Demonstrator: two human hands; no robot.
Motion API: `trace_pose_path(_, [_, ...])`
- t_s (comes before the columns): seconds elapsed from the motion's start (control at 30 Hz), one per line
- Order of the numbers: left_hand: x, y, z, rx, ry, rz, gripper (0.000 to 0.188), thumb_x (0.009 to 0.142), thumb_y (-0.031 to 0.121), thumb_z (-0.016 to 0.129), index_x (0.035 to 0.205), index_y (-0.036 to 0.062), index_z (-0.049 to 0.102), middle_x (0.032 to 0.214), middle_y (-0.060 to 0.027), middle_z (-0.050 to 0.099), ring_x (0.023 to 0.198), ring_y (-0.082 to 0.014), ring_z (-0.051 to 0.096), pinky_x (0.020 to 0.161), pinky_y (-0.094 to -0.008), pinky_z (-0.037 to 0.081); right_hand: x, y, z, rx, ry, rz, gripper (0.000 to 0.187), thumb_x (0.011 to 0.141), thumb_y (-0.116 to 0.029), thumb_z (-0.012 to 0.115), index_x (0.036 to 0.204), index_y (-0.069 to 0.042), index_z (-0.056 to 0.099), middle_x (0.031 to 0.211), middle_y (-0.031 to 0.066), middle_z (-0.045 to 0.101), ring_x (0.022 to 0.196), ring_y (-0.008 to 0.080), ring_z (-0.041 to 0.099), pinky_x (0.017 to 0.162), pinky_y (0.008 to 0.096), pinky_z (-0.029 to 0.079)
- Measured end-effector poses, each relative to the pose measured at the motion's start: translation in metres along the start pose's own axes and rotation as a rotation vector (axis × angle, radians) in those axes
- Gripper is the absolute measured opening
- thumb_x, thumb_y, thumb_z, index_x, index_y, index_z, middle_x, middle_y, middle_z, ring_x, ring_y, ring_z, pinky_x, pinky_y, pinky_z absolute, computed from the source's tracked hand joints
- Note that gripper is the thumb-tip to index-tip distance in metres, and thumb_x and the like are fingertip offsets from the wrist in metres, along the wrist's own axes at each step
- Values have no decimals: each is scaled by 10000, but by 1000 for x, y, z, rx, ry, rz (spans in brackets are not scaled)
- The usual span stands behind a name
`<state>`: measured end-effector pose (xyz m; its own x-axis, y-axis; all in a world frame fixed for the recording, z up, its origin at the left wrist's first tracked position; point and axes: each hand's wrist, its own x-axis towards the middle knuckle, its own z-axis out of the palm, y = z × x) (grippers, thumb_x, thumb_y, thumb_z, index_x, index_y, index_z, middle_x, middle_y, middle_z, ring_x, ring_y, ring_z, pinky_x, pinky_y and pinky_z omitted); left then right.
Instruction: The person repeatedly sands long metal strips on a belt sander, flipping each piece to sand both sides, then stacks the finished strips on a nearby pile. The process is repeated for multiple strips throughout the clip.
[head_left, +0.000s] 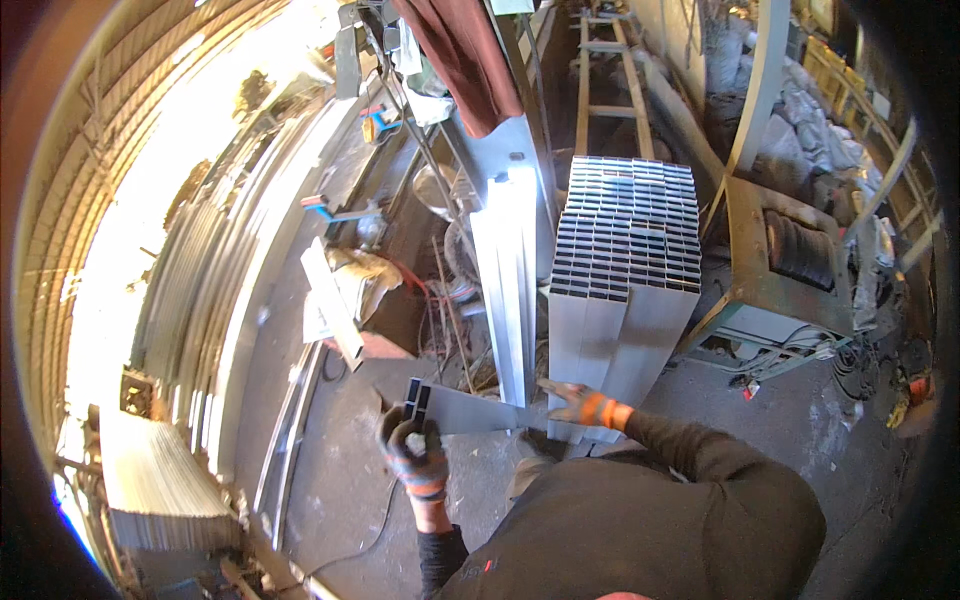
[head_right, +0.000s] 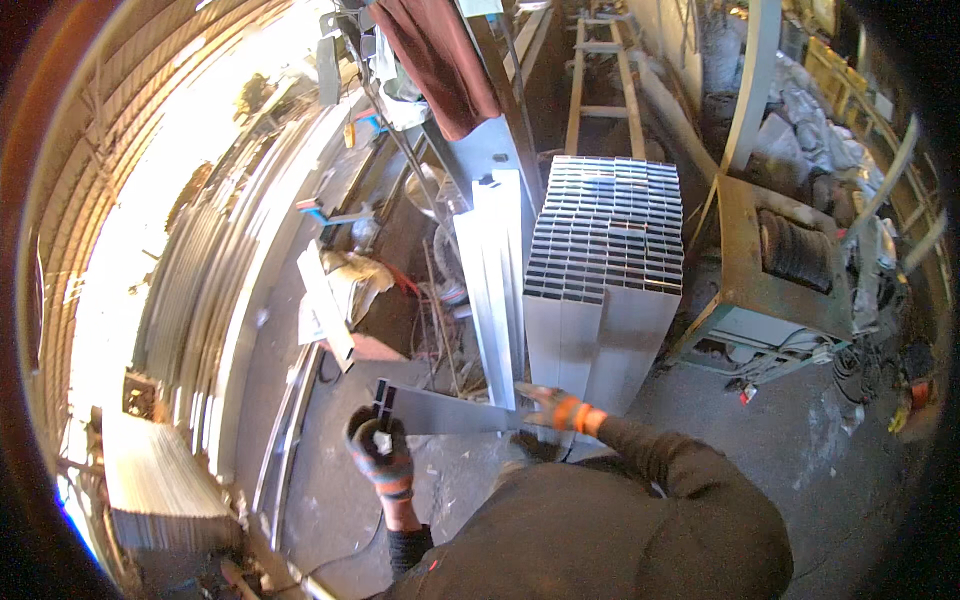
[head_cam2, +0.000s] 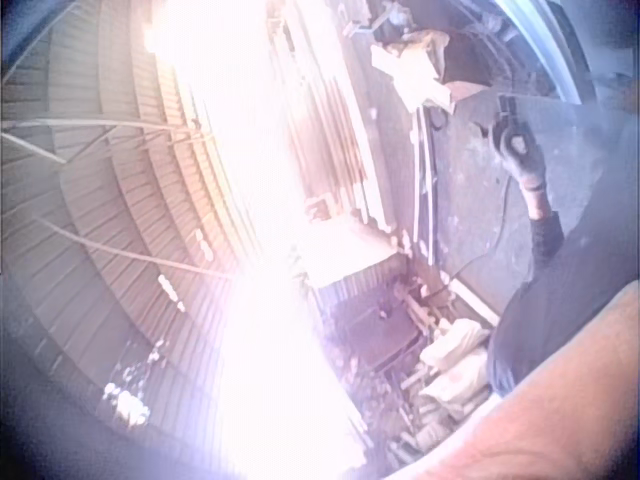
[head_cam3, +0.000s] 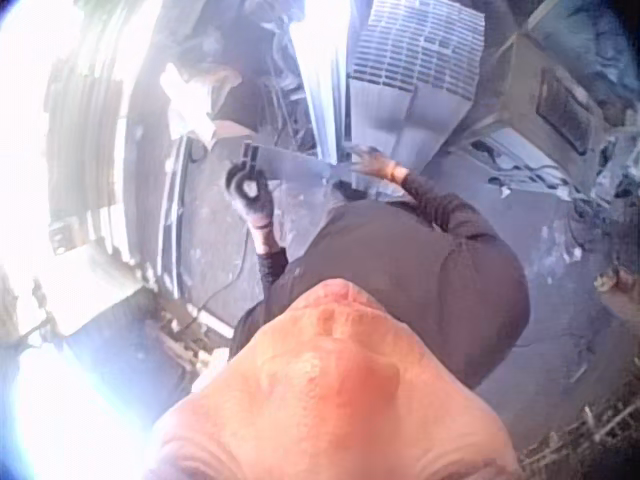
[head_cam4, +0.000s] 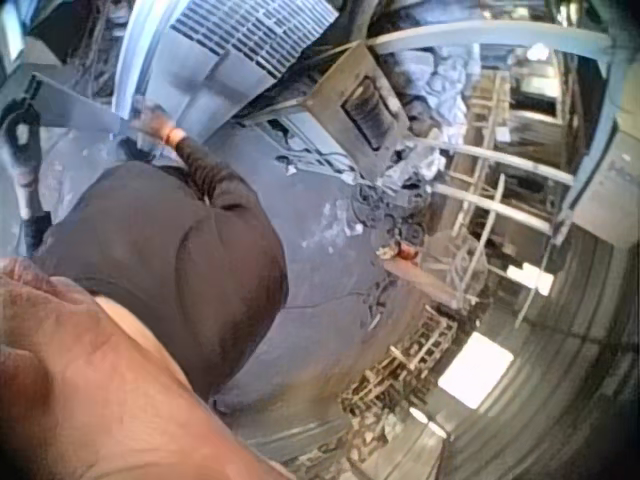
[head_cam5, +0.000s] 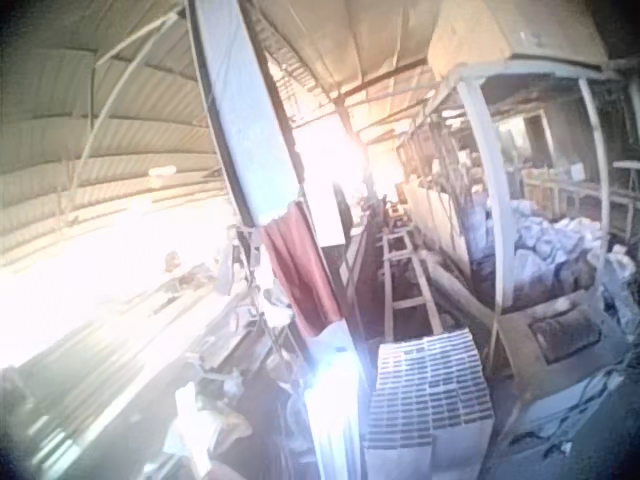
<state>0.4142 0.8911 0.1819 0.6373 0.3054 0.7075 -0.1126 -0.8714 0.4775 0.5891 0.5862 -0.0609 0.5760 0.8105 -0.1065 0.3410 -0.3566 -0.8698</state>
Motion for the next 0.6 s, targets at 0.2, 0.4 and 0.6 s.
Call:
trace_pose_path(0.2, [8, 176, -103, -75, 322, -21, 544, 1036, 134, 797, 1507, 50, 538, 1580, -268, 580, 1322, -402, 701, 1139, -493, 591, 22, -103, 25, -82, -274, -532, 1336, 717, -265, 1033, 1788, -33, 269, 1848, 238, 275, 1693, 404, 317, 1381, 508, 308])
trace_pose_path(0.4, [68, 327, -110, 455, 441, 246, 788, 1137, 520, 602, 1633, -70, 440, 1611, -289, 556, 1295, -367, 716, 1066, -454, 622, -63, -192, 45, 640, -314, -642, 1206, 751, -194, 1030, 1752, -63, 371, 1683, 208, 546, 1522, 324, 557, 1255, 457, 463])
trace_pose_path(0.6, [37, 329, -60, 19, -98, 6, 986, 1089, 319, 737, 1808, -5, 145, 1772, -244, 403, 1565, -352, 508, 1266, -486, 459, -162, -192, 50, 895, -62, -555, 598, 972, -88, 889, 1509, -19, 634, 1286, 104, 817, 1120, 187, 784, 1052, 397, 624])
